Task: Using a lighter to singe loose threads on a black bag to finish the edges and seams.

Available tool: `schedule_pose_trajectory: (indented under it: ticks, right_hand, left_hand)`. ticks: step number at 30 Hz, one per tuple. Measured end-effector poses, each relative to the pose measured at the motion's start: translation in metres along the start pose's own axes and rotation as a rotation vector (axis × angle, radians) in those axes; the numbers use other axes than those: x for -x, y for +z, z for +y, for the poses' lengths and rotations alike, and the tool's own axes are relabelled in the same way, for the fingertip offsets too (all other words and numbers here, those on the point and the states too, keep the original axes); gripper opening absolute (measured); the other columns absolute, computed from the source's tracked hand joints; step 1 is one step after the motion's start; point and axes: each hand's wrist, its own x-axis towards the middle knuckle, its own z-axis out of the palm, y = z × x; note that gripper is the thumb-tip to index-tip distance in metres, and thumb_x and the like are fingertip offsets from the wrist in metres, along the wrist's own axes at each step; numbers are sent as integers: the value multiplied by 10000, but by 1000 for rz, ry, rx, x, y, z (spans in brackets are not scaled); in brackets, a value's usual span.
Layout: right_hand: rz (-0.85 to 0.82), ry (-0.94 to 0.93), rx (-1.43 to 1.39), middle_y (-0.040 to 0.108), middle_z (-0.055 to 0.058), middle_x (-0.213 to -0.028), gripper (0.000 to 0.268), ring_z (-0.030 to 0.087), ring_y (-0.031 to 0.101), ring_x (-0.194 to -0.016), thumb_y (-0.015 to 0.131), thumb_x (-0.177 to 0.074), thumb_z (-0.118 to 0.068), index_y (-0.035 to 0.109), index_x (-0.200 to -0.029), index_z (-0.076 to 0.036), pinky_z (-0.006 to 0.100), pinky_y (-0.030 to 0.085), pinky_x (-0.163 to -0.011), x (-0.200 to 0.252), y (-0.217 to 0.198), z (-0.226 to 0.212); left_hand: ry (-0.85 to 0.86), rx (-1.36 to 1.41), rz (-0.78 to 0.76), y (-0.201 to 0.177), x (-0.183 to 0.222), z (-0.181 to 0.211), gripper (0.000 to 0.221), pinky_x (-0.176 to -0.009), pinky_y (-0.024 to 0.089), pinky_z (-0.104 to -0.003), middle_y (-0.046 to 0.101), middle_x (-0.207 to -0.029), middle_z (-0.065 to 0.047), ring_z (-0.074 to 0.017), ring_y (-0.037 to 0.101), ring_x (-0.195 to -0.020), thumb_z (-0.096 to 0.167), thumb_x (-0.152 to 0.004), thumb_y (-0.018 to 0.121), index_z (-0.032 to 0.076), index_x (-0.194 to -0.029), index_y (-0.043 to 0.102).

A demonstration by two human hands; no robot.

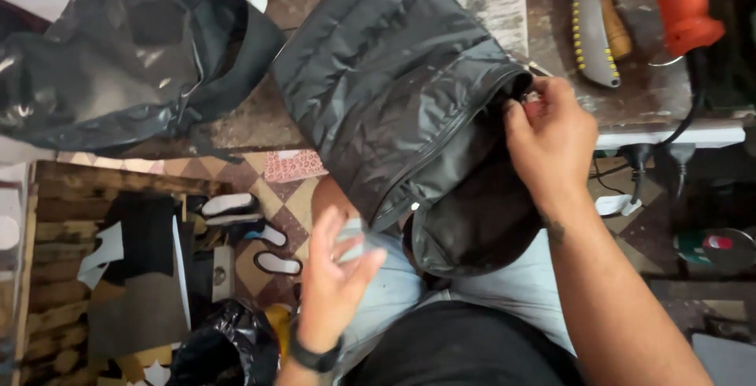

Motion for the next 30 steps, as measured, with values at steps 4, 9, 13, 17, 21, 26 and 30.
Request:
schedule_pose_trajectory:
  ticks: [4, 9, 13, 17, 21, 26, 30]
  right_hand:
    - [13, -50, -48, 758, 135, -1012, 434, 428, 723, -944, 628, -952, -180, 557, -1357, -39, 545, 521, -819, 15, -28, -22]
    - [-119, -55, -225, 697, 78, -1083, 473, 300, 676, -901, 549, -908, -71, 520, -1380, -67, 438, 508, -837, 71, -65, -66]
    - [-632, 89, -849, 732, 102, -1294, 617, 215, 830, -1058, 663, -962, -44, 454, -1541, -79, 288, 642, -900, 111, -15, -57]
    - [-676, 180, -834, 799, 141, -783, 321, 210, 735, -460, 644, -916, -57, 787, -1204, -54, 324, 587, -392, 105, 11, -65]
    - [-831, 126, -857, 803, 103, -756, 272, 137, 661, -649, 627, -970, -129, 790, -1182, -80, 345, 590, -610, 99, 31, -71]
    - [-841, 129, -779, 810, 121, -751, 295, 161, 678, -695, 648, -946, -131, 779, -1207, -93, 365, 593, -716, 100, 32, -73]
    - [-839, 220, -739, 769, 125, -705, 274, 187, 620, -608, 709, -913, -171, 715, -1161, -54, 327, 526, -599, 98, 29, -74]
  left_hand:
    - [144, 95, 371, 33, -27, 18, 853, -882, 657, -322, 675, -1383, -218, -242, 734, -1109, 305, -827, 834, 100, -1537, 408]
    - [224, 79, 376, 25, -36, 17, 435, -960, 643, -347, 726, -1275, -173, -211, 714, -1160, 181, -972, 649, 35, -1372, 560]
    - [177, 252, 301, 25, -34, 18, 336, -879, 718, -385, 689, -1150, -143, -169, 697, -1030, 211, -1026, 577, 22, -1304, 572]
    - [179, 557, 310, 30, -36, 1, 339, -930, 682, -464, 703, -1094, -235, -262, 730, -1026, 58, -1032, 598, -46, -1352, 551]
    - [168, 648, 322, 37, -33, 2, 347, -977, 651, -486, 680, -1083, -204, -245, 711, -1044, 69, -1032, 604, -25, -1357, 525]
    - [162, 761, 305, 43, -32, 6, 323, -1044, 622, -514, 647, -1113, -150, -226, 701, -1074, 77, -1051, 564, 21, -1360, 492]
    - [172, 826, 269, 45, -31, 20, 288, -1059, 609, -522, 643, -1138, -138, -249, 706, -1103, 101, -1058, 572, 37, -1329, 497]
